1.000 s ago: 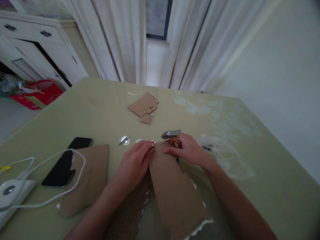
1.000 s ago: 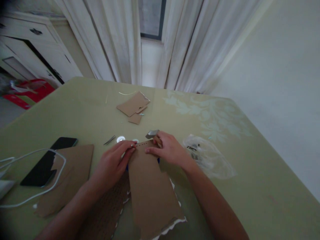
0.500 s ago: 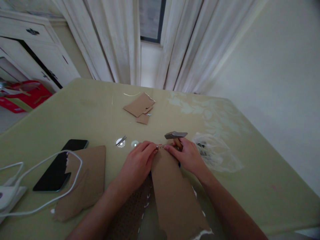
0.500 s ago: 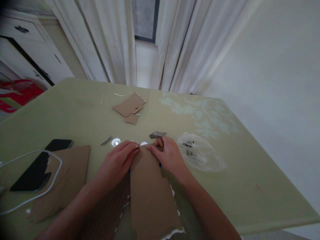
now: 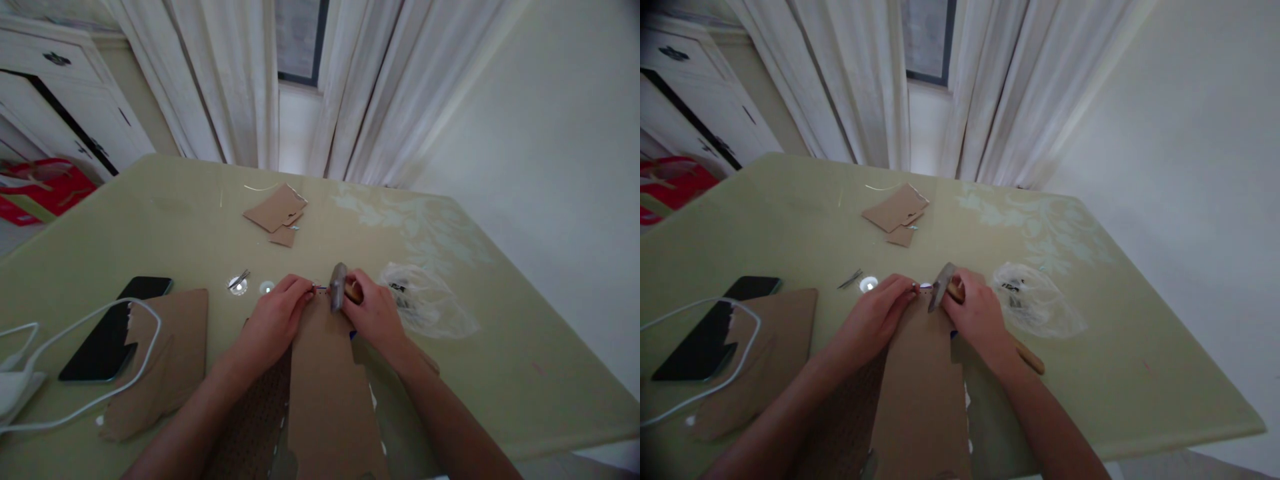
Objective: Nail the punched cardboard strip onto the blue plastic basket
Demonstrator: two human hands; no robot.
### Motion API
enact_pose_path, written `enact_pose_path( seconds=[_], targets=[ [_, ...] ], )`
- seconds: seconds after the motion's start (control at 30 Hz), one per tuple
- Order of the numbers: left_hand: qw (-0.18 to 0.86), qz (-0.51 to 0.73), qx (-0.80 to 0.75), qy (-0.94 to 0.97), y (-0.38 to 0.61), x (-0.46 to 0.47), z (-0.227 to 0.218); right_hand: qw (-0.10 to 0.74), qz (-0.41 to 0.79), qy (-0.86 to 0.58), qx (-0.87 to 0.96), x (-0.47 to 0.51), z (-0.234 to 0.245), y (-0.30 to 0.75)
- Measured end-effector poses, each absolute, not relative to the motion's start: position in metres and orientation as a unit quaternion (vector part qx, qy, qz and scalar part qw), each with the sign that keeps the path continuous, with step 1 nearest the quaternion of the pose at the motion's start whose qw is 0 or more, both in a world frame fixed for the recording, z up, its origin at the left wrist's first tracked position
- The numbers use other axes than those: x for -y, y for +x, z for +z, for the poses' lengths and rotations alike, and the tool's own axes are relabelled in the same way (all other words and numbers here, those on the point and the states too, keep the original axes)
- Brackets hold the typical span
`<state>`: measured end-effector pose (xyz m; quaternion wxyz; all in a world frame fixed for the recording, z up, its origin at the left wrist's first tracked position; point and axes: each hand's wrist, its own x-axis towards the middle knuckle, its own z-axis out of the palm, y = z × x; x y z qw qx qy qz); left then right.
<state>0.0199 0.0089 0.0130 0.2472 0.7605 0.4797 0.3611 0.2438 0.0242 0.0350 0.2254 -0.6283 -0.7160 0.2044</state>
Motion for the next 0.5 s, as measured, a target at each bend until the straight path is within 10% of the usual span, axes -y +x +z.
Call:
enact_pose_path(
  seconds=[0.5],
  targets=[
    [0.193,0.339,-0.498,0.774,0.019,-0.012,0.014,0.256,0.259,-0.578,0.73,-0.04,0.038,0.248]
  ],
)
